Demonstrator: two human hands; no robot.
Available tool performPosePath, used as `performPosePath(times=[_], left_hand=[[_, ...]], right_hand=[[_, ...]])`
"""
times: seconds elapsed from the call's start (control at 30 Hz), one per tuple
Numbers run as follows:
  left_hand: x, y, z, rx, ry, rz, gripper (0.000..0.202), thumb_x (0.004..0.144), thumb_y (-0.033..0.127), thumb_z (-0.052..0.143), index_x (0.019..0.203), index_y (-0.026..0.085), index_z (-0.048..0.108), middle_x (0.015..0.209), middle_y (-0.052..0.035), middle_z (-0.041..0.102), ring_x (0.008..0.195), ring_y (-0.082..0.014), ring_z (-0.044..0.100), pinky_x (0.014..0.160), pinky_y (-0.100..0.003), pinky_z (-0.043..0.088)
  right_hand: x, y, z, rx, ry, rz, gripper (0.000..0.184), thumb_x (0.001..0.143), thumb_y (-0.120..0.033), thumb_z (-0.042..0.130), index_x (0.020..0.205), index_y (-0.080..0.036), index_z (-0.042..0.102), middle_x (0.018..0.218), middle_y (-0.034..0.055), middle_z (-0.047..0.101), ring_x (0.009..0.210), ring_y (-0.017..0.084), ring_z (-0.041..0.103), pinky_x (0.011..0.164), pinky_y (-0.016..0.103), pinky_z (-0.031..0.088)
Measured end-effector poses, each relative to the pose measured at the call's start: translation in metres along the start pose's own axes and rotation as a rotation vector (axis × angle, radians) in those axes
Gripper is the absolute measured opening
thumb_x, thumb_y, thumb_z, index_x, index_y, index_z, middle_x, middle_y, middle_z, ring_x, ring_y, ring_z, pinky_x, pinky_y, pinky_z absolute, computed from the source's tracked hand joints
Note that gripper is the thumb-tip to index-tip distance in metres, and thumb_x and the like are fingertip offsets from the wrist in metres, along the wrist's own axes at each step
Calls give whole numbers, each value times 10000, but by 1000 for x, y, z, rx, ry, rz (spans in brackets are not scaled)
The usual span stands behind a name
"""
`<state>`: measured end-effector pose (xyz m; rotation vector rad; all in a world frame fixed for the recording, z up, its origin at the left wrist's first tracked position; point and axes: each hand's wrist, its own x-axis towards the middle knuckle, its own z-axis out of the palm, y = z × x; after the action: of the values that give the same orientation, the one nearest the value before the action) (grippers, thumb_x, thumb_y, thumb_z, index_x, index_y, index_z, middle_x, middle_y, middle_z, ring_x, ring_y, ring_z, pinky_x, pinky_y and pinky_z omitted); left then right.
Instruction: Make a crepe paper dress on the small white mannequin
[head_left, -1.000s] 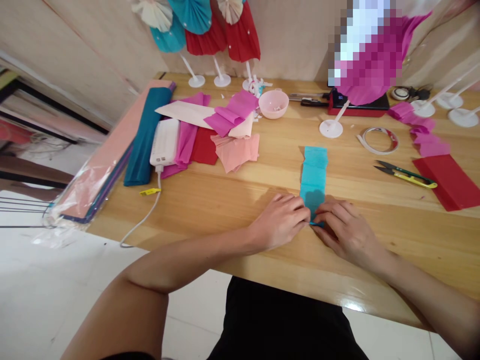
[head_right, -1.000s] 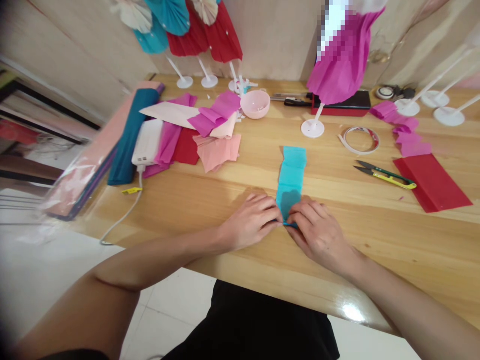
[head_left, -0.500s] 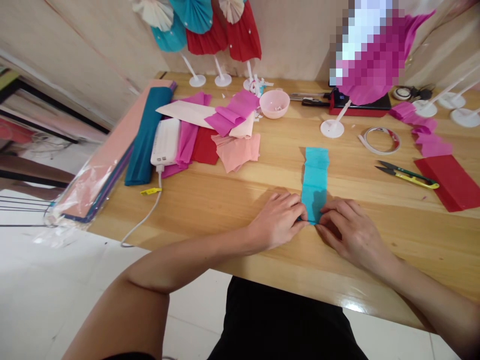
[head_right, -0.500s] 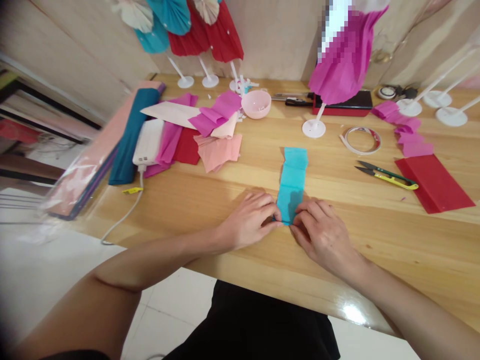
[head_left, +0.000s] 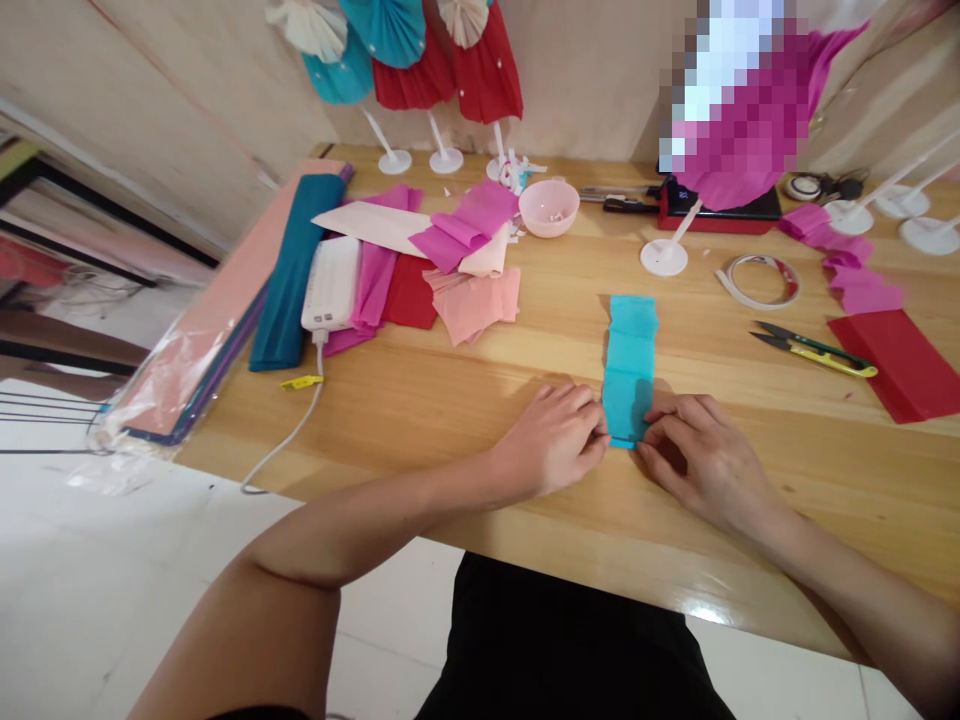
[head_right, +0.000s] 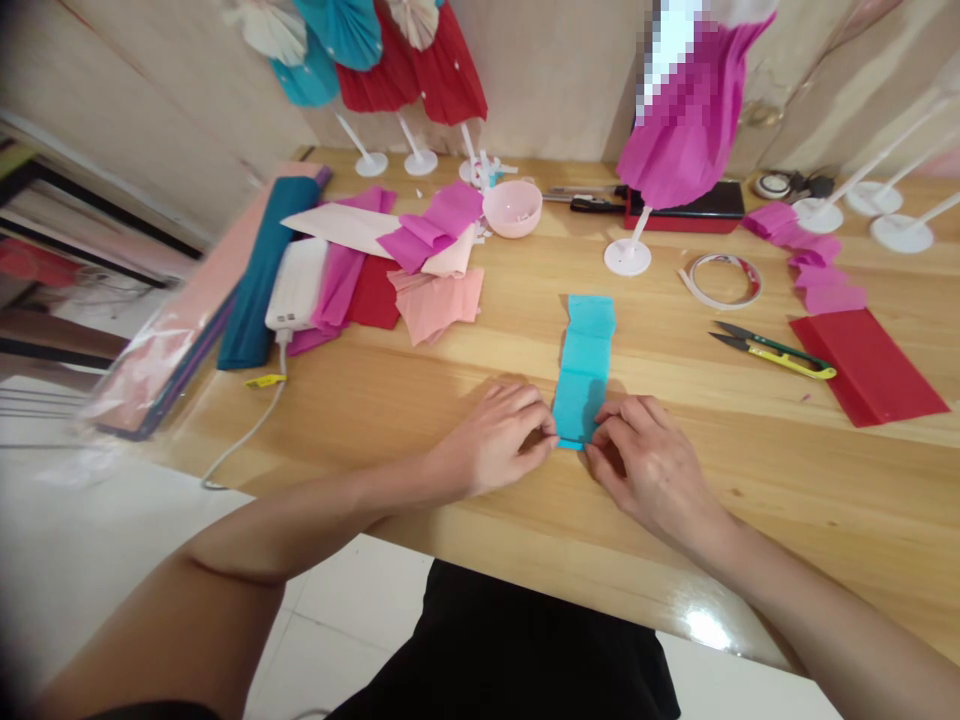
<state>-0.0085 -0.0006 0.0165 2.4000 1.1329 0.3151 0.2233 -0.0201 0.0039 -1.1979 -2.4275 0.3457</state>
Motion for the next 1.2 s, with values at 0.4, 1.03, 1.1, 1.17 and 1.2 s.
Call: performPosePath(times=[0.4,1.03,1.1,1.17,1.2], left_hand=[[1,3,0,43,-12,-3,136,932,261,474,923,180,583,1002,-44,581,987,-197,523,890,-351,381],[2,-1,5,-45,-4,34,180,953,333,513,1005,193,614,1053,-47,579,1050,-201,513,916,-365,373],[2,-1,5,-54,0,39,172,954,323,511,1009,198,616,1055,-46,581,1056,-201,514,914,-366,373],[2,-1,5,-54,-2,43,164,955,313,507,997,204,621,1046,-41,584,1053,-199,516,906,-367,371],[2,-1,5,-52,-5,44,161,956,310,507,995,206,624,1043,-40,585,1050,-199,517,902,-368,370]], right_hand=[[2,-2,-1,-59,-13,26,75,870,-253,625,868,-196,577,1023,92,625,934,250,565,820,412,496],[2,-2,-2,-45,11,-87,29,886,-177,612,902,-186,590,1011,93,639,962,251,577,824,417,479],[2,-1,-1,-61,19,-101,40,880,-180,625,897,-183,588,1008,91,643,970,252,578,828,413,474],[0,-1,-1,-101,14,-114,48,877,-186,633,895,-179,590,1016,89,653,959,251,582,817,407,466],[-1,-1,0,-127,10,-123,49,877,-189,635,897,-178,591,1027,88,659,952,250,585,807,402,462]])
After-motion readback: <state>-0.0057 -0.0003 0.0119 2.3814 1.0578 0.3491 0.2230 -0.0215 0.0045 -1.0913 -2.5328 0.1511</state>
